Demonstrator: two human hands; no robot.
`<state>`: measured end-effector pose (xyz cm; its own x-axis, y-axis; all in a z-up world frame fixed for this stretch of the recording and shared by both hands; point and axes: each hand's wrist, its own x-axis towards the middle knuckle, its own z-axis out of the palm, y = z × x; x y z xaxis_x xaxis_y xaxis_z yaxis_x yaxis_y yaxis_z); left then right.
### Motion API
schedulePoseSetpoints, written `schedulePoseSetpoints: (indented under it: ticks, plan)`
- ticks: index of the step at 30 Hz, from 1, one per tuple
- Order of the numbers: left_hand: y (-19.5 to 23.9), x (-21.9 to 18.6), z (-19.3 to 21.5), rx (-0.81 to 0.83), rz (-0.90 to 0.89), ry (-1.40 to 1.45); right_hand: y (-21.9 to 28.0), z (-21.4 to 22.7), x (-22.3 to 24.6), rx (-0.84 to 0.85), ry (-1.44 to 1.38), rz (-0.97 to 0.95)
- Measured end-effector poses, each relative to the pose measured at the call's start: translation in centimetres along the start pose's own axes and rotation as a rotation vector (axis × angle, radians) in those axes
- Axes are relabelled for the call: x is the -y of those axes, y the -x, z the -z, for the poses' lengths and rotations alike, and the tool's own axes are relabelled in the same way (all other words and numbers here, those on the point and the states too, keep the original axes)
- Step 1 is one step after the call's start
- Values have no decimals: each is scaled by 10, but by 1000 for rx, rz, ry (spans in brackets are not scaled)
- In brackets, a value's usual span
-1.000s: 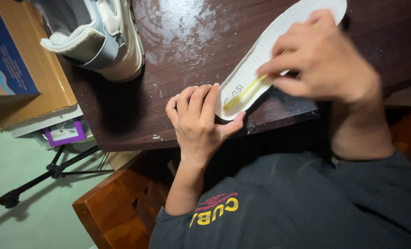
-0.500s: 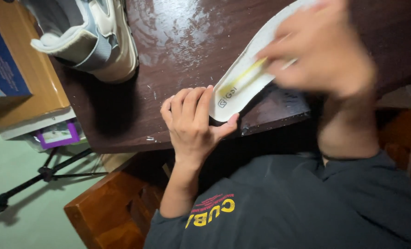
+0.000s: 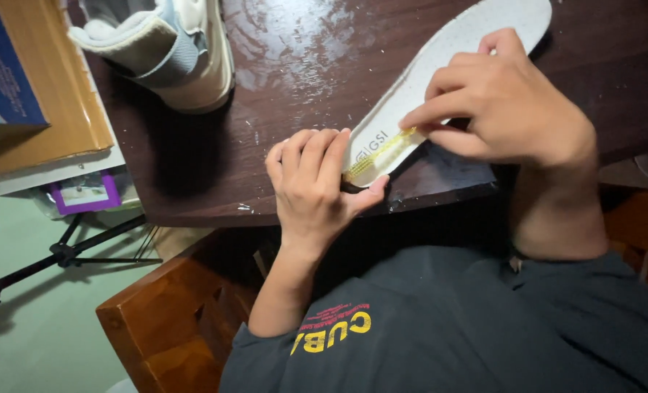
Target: The person cleans a white shoe insole using a toothbrush. They scrub the insole on a wooden table, flipping it over to clean both sides.
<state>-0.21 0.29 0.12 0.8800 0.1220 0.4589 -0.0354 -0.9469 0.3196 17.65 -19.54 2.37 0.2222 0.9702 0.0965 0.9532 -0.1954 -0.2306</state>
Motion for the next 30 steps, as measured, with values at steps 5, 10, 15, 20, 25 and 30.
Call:
schedulePoseSetpoints:
  ticks: [5,10,15,20,25,30]
  plan:
    - [0,0,0,5,5,20,-7,-3,13,26,19,3]
    - [1,1,0,3,1,1,7,1,-6,-39,27,-130]
    - [0,0,-1,2,-3,11,15,5,-13,39,-62,-32]
    - [-1,0,1,-9,-13,-15,3,-1,-1,91,-75,-56]
    - [-1,0,3,-18,-25,-18,30,14,-20,91,-56,-210]
    - [-2,-1,2,-9,-12,-15,19,5,-3,54,32,-94]
